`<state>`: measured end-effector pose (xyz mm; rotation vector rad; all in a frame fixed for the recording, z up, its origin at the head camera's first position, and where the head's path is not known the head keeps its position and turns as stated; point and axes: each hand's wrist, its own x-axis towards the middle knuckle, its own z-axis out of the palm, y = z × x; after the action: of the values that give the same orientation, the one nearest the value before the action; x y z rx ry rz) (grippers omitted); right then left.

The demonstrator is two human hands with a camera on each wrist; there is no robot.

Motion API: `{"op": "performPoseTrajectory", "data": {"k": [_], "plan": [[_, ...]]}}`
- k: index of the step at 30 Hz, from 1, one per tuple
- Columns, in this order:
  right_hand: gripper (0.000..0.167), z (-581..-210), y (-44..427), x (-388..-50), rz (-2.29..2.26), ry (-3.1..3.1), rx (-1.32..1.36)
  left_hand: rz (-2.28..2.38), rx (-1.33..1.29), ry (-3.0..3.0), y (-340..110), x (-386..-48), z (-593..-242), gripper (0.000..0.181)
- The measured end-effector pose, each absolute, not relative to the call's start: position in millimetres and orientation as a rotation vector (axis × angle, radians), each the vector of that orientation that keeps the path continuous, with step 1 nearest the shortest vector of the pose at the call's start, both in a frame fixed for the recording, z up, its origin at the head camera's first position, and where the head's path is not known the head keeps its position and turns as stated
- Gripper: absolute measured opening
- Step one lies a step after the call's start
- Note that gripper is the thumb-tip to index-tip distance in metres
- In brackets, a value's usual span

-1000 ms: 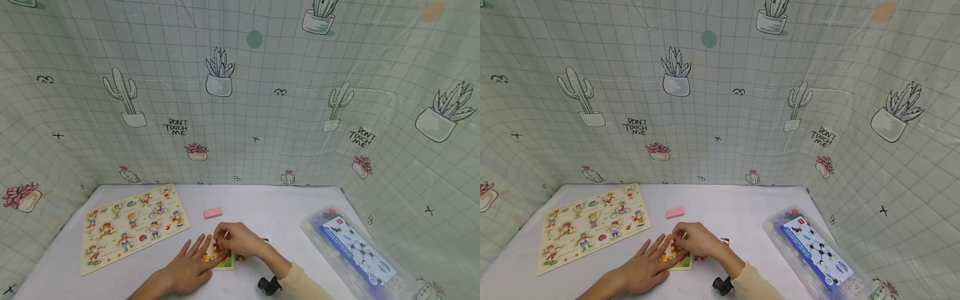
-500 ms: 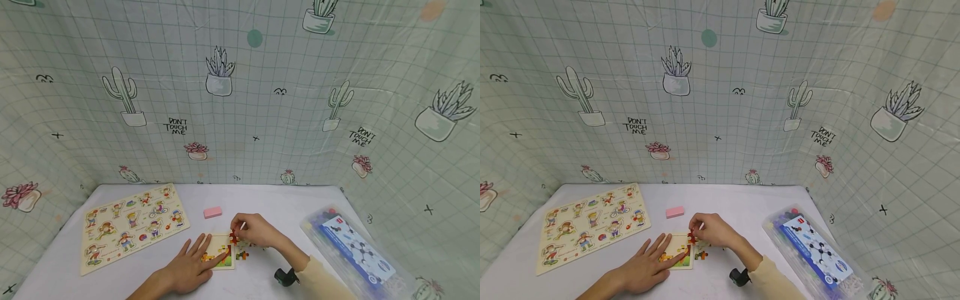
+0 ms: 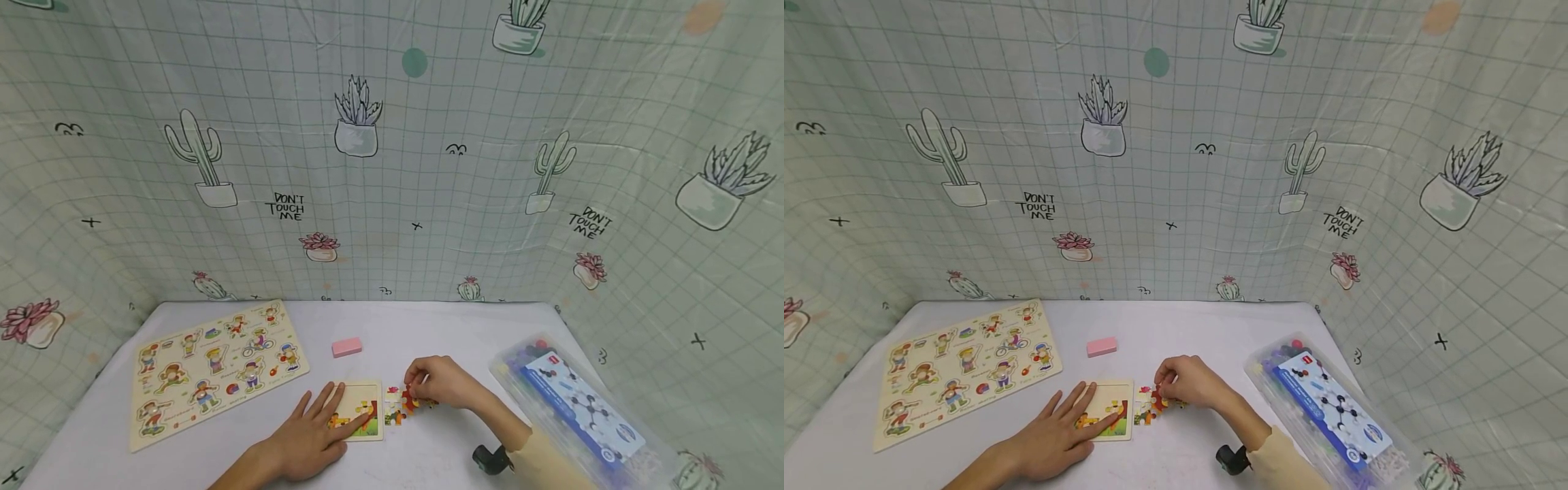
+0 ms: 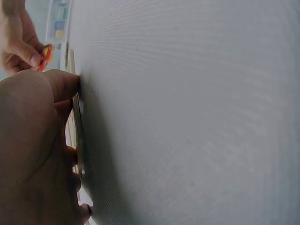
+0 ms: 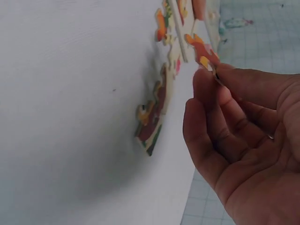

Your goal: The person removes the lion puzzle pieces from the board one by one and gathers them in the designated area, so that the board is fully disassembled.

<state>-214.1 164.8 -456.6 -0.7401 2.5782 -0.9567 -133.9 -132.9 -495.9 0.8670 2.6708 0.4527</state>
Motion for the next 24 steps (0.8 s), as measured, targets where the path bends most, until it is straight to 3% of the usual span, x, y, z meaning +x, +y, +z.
{"op": "performPoseTrajectory", "data": {"k": [24], "plan": [[0.011, -474, 164, -203, -0.849, 2.575, -0.671, 0.503, 0.886, 2.677, -135, -135, -503, 0.048]]}}
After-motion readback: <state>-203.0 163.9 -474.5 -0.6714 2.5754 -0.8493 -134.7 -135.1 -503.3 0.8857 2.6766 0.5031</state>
